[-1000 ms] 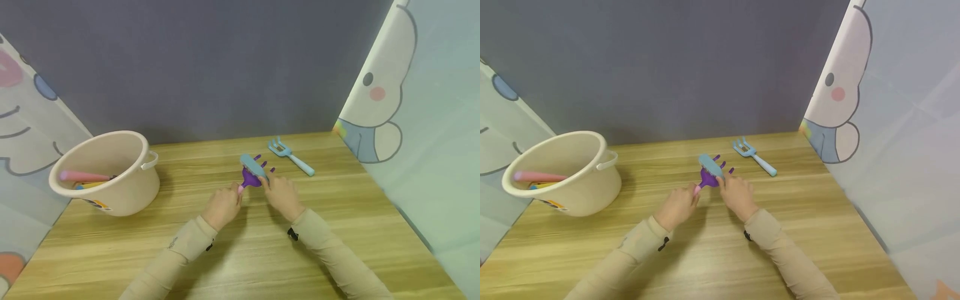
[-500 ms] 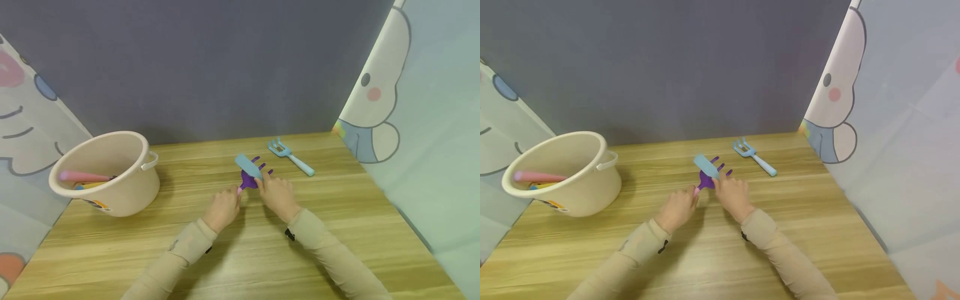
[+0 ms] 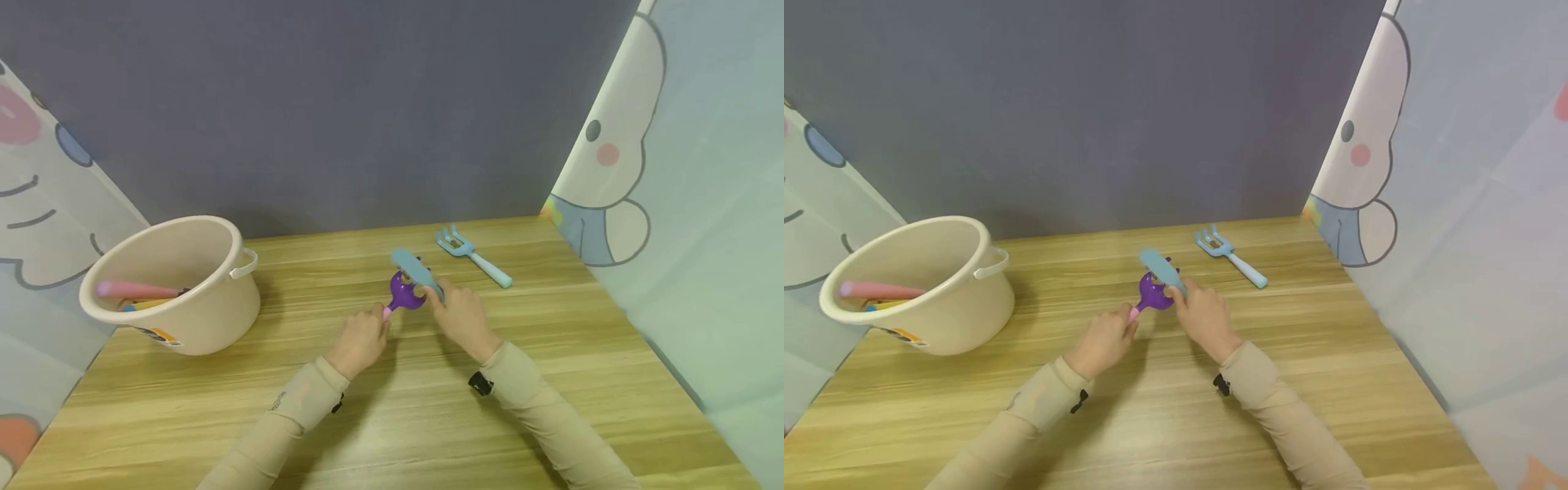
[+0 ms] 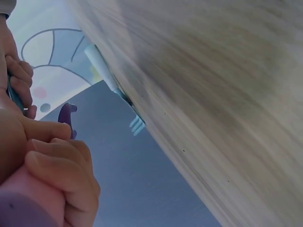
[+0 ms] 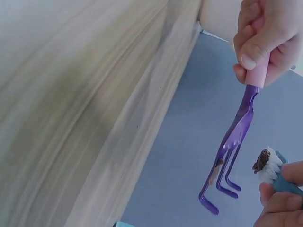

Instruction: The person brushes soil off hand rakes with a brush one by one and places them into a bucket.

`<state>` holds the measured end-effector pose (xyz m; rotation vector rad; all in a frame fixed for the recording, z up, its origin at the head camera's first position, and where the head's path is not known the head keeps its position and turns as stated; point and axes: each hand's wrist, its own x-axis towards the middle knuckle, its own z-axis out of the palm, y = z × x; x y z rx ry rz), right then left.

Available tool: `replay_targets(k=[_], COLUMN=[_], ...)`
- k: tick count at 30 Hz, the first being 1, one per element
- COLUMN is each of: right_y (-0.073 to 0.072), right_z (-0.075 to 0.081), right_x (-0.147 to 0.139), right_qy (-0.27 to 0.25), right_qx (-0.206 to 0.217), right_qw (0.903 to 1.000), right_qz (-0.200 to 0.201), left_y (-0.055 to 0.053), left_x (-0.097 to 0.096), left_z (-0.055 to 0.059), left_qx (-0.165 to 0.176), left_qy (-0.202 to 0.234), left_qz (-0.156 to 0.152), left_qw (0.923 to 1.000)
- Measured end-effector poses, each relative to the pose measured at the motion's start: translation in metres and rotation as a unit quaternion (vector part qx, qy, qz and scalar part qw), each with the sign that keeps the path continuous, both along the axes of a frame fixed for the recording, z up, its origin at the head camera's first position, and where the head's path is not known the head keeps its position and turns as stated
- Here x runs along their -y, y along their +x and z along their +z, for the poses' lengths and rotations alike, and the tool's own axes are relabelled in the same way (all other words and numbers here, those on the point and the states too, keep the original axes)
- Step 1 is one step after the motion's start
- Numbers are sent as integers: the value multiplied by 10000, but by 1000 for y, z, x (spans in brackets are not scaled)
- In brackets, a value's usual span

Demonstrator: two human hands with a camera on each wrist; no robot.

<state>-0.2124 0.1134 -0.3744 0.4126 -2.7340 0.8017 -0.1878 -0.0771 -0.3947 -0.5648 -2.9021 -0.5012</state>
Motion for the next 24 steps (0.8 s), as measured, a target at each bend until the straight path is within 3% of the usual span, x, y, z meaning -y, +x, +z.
replay_targets(k=[7, 13, 24], right_y=[-1, 3, 5], right_z=[2, 8, 7], right_x=[-7, -13, -31], right_qy=[-62, -83, -40], right_qx=[-138, -94, -260], right_qw=[9998, 9999, 9995], right_qz=[111, 93, 169], left_y=[0, 0, 0], left_x=[4, 7, 19], left_z=[4, 6, 1], left_qx=[733, 1003, 1426], left_qy=[732, 1038, 1432], left_qz=[-65, -138, 126], left_qw=[9946, 9894, 9793])
